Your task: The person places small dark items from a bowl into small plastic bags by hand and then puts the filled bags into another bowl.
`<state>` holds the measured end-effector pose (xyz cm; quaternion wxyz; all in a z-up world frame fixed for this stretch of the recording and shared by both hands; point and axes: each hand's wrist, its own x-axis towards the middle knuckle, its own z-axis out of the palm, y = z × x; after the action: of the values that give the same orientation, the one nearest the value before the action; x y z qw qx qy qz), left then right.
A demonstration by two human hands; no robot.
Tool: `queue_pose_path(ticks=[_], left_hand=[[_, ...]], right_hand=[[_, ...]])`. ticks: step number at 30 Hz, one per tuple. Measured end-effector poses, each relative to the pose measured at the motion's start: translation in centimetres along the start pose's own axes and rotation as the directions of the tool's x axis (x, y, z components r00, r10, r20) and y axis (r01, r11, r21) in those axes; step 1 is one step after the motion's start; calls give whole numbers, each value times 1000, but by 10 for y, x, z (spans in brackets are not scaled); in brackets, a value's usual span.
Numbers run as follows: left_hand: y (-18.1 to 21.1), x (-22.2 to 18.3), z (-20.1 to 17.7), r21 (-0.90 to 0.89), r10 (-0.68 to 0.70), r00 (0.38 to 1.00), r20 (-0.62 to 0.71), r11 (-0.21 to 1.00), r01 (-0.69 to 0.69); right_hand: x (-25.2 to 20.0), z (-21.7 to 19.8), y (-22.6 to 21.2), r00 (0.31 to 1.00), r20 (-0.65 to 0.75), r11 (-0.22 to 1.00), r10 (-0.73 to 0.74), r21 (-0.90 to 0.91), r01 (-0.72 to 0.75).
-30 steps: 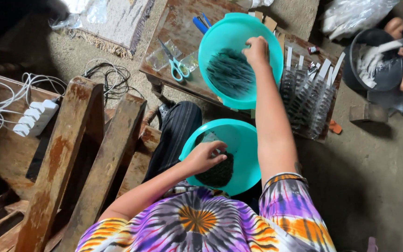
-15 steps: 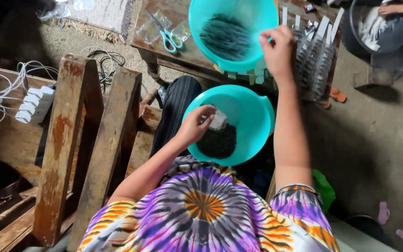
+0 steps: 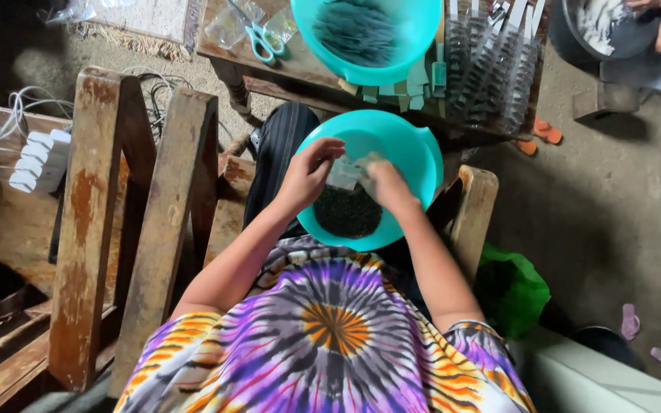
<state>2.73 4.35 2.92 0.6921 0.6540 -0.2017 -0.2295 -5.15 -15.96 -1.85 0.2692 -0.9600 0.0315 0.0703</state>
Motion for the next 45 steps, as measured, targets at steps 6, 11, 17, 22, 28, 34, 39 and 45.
queue_pose_path(ticks=[6, 11, 17, 22, 28, 34, 39, 45], left_hand=[[-6, 5, 11, -4, 15, 999, 29, 1000, -14], [-13, 8, 10, 24, 6, 1000, 26, 1000, -7], [-34, 10, 10, 99, 6, 1000, 3, 995, -6], [-24, 4, 14, 338, 110, 993, 34, 934, -115], [-39, 6, 33, 265, 103, 991, -88, 961, -76], [-45, 3, 41, -263, -211, 976, -55, 946, 190], [-47, 6, 39, -184, -167, 984, -62, 971, 153], [-22, -1, 43, -54, -128, 989, -77, 991, 124]], right_hand=[[24, 36, 4, 989, 47, 931, 140, -347, -115], [38, 57, 39, 970, 77, 941, 231, -271, -202], [32, 34, 37, 980, -9, 966, 199, -164, -198], [6, -15, -8, 987, -158, 1000, 10, 25, -6], [-23, -33, -29, 946, -323, 948, -4, 299, 106], [-33, 1, -23, 888, -346, 643, 302, 762, 78], [-35, -2, -23, 861, -449, 830, 237, 555, 61], [-37, -14, -24, 850, -467, 825, 243, 560, 71]])
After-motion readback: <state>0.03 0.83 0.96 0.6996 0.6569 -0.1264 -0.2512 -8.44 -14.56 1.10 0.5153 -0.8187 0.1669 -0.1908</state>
